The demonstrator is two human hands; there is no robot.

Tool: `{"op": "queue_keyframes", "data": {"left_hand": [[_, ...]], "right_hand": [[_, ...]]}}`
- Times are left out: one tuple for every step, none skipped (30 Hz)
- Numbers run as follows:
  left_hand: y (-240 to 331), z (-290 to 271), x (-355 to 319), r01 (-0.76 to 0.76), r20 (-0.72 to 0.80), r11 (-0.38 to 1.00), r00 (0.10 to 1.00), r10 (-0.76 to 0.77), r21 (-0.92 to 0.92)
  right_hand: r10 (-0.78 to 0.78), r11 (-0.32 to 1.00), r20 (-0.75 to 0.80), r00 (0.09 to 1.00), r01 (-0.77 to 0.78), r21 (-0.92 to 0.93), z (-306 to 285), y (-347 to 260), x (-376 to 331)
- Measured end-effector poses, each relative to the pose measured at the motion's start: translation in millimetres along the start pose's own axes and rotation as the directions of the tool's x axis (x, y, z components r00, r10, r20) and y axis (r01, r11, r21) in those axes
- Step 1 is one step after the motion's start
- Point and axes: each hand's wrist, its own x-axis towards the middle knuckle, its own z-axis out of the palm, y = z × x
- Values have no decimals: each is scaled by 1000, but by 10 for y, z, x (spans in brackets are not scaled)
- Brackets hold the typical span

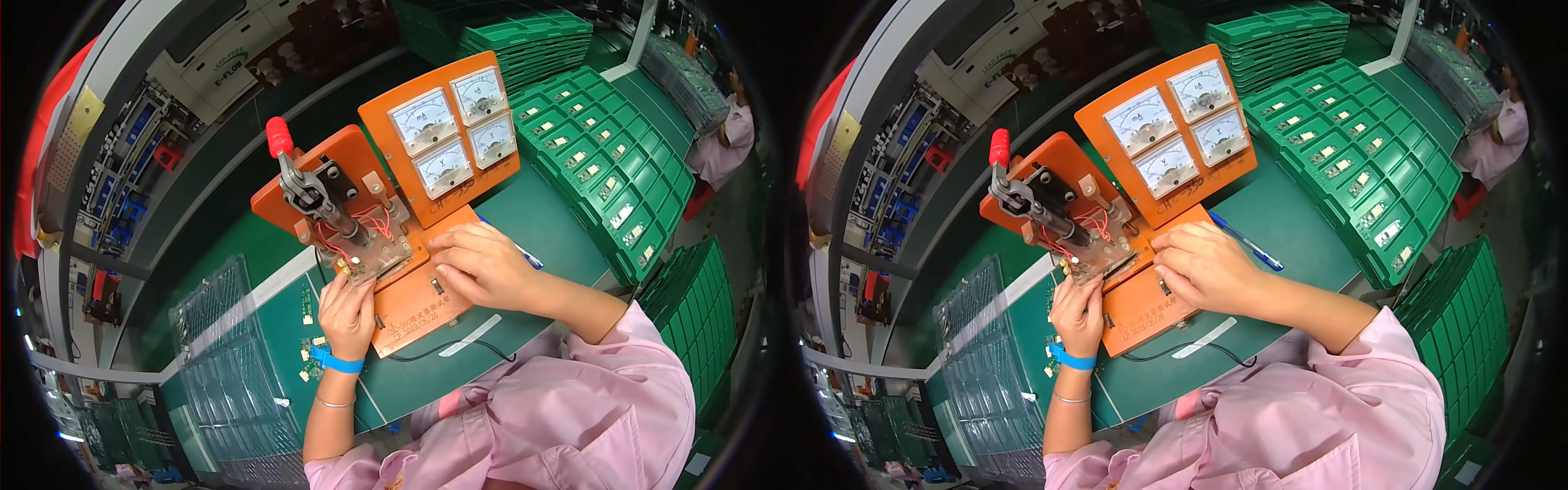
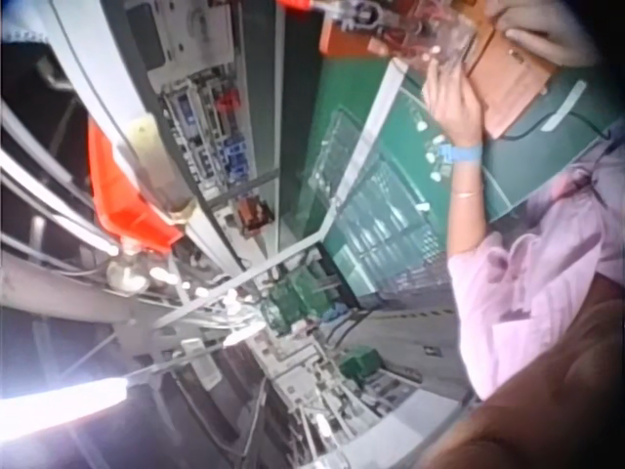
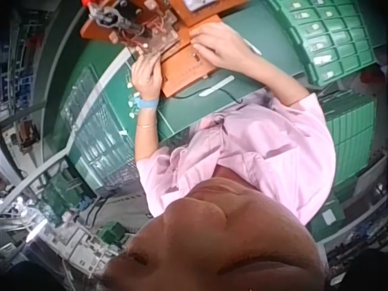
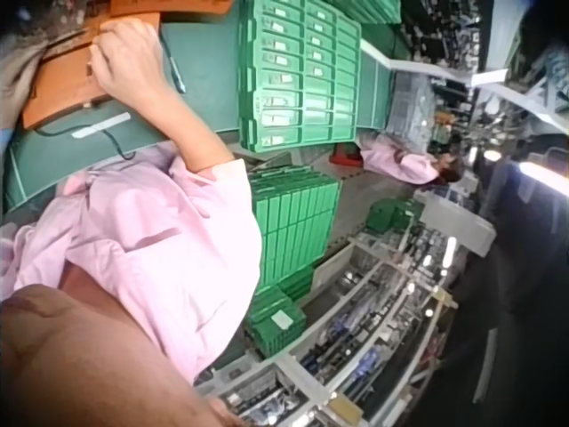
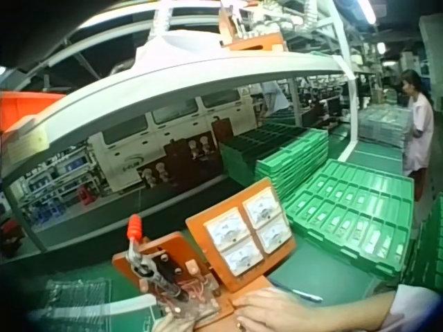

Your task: The person tests circuit boards by placing them into a testing fixture, clamping them with a lever, and pressing buttons. The person places the tested circuit boards into a compartment tray and rearranges plastic trays on the workbench.

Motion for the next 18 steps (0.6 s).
{"op": "queue_keyframes", "data": {"left_hand": [[-9, -7, 3, -25, 35, 1000, 999, 24, 18], [-13, -13, 2, -50, 69, 998, 996, 48, 36], [-14, -10, 7, -50, 71, 998, 996, 47, 33], [-4, -19, 18, -53, 97, 998, 994, 49, 40], [12, -35, 29, -56, 122, 997, 991, 50, 47], [27, -51, 37, -60, 148, 997, 988, 51, 54], [36, -63, 40, -63, 173, 996, 984, 52, 61], [45, -71, 35, -61, 172, 996, 984, 50, 62], [57, -77, 22, -40, 175, 998, 984, 30, 58], [73, -82, 2, -20, 179, 998, 984, 10, 53], [89, -88, -19, 0, 182, 999, 983, -9, 48], [106, -96, -38, 19, 186, 999, 982, -27, 43], [123, -105, -41, 18, 184, 999, 983, -25, 43], [146, -113, -41, 27, 179, 999, 983, -31, 29], [176, -121, -50, 37, 174, 999, 984, -39, 16], [198, -131, -62, 47, 169, 999, 984, -47, 2], [206, -144, -78, 56, 165, 998, 985, -54, -12], [206, -173, -111, 57, 163, 998, 985, -55, -6]], "right_hand": [[-11, 1000, -4, 1000, 10, -5, 33, 3, 11], [-21, 1000, -8, 1000, 21, -9, 60, -3, 25], [-19, 1000, -7, 1000, 19, -11, 88, -9, 40], [-21, 998, 3, 1000, 21, -52, 120, -22, 58], [-22, 995, 12, 1000, 24, -94, 152, -37, 74], [-24, 990, 22, 999, 27, -135, 179, -50, 85], [-26, 984, 32, 999, 31, -176, 199, -53, 86], [-27, 984, 35, 999, 33, -175, 215, -45, 88], [-49, 982, 24, 998, 53, -179, 235, -34, 89], [-72, 980, 14, 997, 73, -184, 256, -24, 90], [-94, 978, 3, 996, 93, -189, 274, -17, 92], [-116, 974, -7, 993, 113, -194, 284, -18, 98], [-118, 974, -8, 993, 114, -196, 275, -13, 110], [-117, 974, 22, 993, 119, -191, 243, 1, 123], [-117, 975, 54, 992, 125, -184, 195, 16, 136], [-117, 976, 85, 990, 130, -177, 137, 30, 163], [-116, 976, 115, 987, 134, -170, 78, 36, 210], [-121, 979, 78, 990, 132, -155, -60, -8, 364]]}}
